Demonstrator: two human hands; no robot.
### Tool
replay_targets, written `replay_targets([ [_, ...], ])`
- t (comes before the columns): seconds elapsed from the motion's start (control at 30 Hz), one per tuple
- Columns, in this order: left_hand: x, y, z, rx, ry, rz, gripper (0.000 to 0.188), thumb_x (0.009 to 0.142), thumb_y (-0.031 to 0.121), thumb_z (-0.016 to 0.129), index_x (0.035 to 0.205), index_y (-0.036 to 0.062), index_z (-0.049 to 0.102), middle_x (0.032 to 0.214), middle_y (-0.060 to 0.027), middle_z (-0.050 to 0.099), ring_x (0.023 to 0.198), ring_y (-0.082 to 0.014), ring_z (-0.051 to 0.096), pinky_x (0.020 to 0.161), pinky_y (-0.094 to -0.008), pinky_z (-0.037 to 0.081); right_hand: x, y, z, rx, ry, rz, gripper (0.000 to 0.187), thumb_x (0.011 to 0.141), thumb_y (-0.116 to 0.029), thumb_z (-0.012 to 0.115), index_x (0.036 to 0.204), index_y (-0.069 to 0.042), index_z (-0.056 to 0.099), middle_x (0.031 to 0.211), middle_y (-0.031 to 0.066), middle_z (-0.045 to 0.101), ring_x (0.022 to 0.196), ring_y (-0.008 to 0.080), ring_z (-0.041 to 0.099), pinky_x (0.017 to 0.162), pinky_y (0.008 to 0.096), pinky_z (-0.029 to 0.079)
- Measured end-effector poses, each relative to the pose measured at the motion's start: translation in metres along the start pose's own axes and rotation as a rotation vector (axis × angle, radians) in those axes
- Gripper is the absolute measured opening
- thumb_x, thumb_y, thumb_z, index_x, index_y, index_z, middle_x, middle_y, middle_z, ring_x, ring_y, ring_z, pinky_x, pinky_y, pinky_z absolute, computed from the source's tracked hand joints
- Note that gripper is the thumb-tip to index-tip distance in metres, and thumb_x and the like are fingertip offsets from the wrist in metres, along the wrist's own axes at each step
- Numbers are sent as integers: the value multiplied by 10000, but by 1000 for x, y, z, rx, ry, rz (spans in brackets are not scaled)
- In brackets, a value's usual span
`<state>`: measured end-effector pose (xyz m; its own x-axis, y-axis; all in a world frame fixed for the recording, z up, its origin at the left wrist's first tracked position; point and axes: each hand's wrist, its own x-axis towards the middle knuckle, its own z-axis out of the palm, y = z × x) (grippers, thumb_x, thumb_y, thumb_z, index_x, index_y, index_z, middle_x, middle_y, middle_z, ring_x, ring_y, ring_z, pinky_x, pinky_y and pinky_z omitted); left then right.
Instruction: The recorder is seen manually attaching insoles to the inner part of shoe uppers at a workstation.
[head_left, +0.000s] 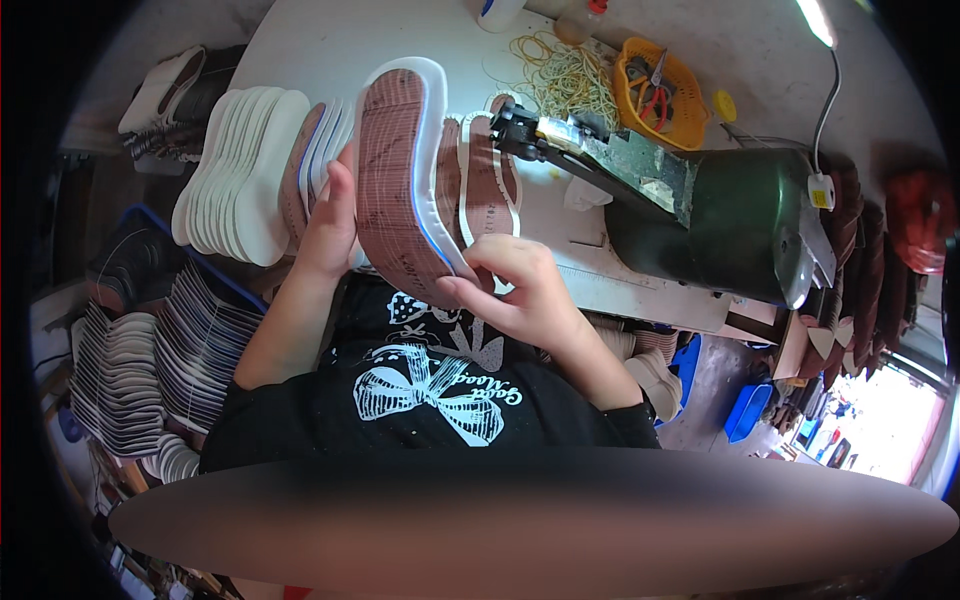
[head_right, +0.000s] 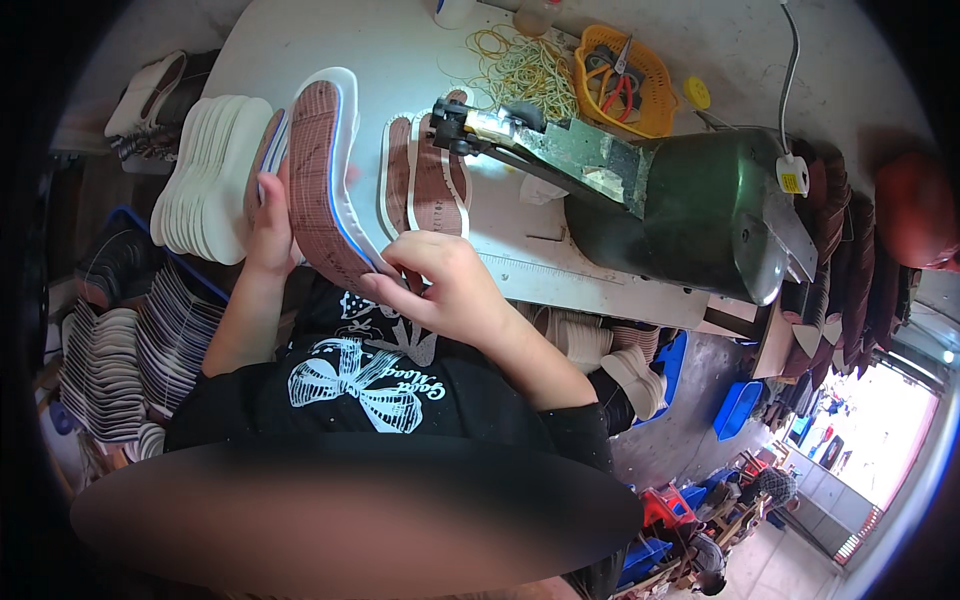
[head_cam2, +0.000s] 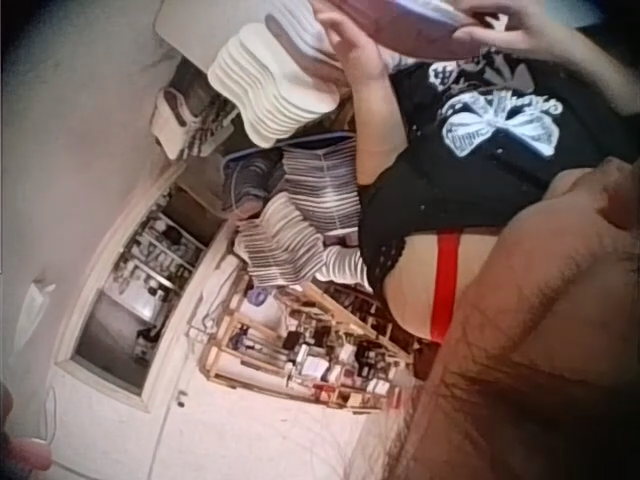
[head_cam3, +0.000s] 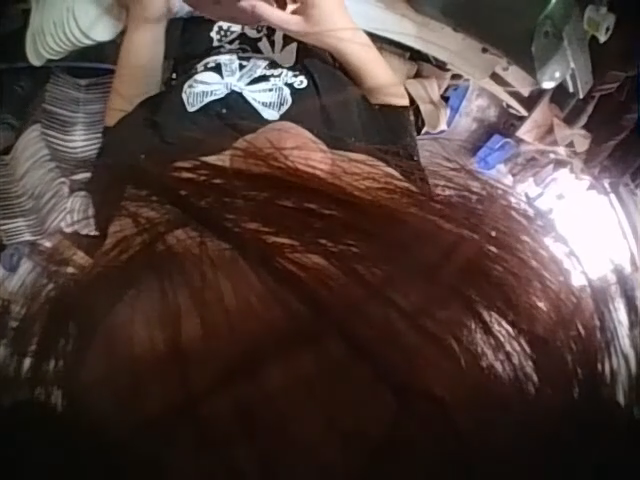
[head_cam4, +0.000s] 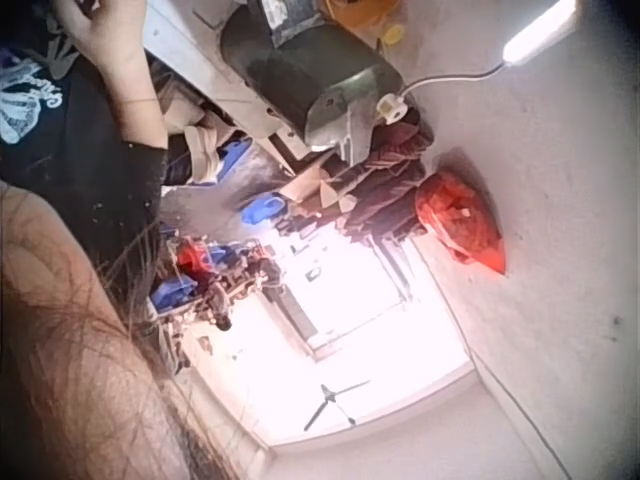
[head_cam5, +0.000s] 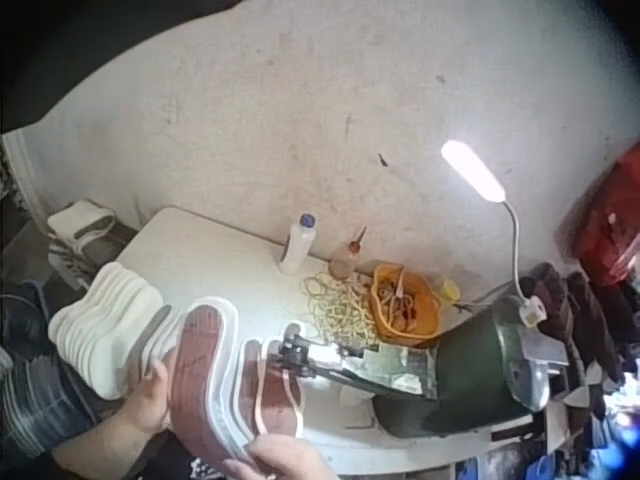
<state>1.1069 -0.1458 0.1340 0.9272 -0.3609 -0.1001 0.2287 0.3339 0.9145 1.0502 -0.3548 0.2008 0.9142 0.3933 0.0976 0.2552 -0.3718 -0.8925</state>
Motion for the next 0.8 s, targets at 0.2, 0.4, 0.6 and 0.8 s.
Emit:
replay_targets([
  [0.2, 14, 37, 58, -154, 75, 14, 431, 873, 212, 606, 1219, -13, 481, 1083, -85, 594, 933, -122, 580, 841, -254, 455, -5, 21, -1, 970, 34, 107, 370, 781, -216, 713, 1029, -10, 532, 962, 74, 589, 903, 163, 587, 792, 292, 459],
  [0.4, 13, 20, 87, -55, -84, 75, 327, 819, 160, 690, 1064, -22, 573, 927, -54, 639, 821, -90, 588, 754, -236, 473, 12, 56, 0, 1334, -79, 54, 482, 778, -247, 740, 1128, 19, 544, 1029, 85, 614, 949, 166, 588, 843, 314, 466],
  [0.6, 20, 22, 74, 243, -93, 139, 373, 805, 205, 707, 1061, -29, 569, 903, -78, 652, 817, -109, 604, 758, -261, 485, 9, 22, -30, 690, -23, 300, 155, 800, -112, 691, 804, 38, 650, 655, 43, 634, 602, 98, 592, 562, 237, 476],
  [0.8, 26, 23, 79, 403, -91, 155, 379, 781, 149, 720, 1071, -32, 555, 923, -70, 650, 853, -119, 611, 787, -270, 489, 9, 20, -31, 170, 105, 192, 180, 816, -125, 673, 735, 31, 635, 574, 7, 582, 514, 50, 499, 465, 234, 403],
])
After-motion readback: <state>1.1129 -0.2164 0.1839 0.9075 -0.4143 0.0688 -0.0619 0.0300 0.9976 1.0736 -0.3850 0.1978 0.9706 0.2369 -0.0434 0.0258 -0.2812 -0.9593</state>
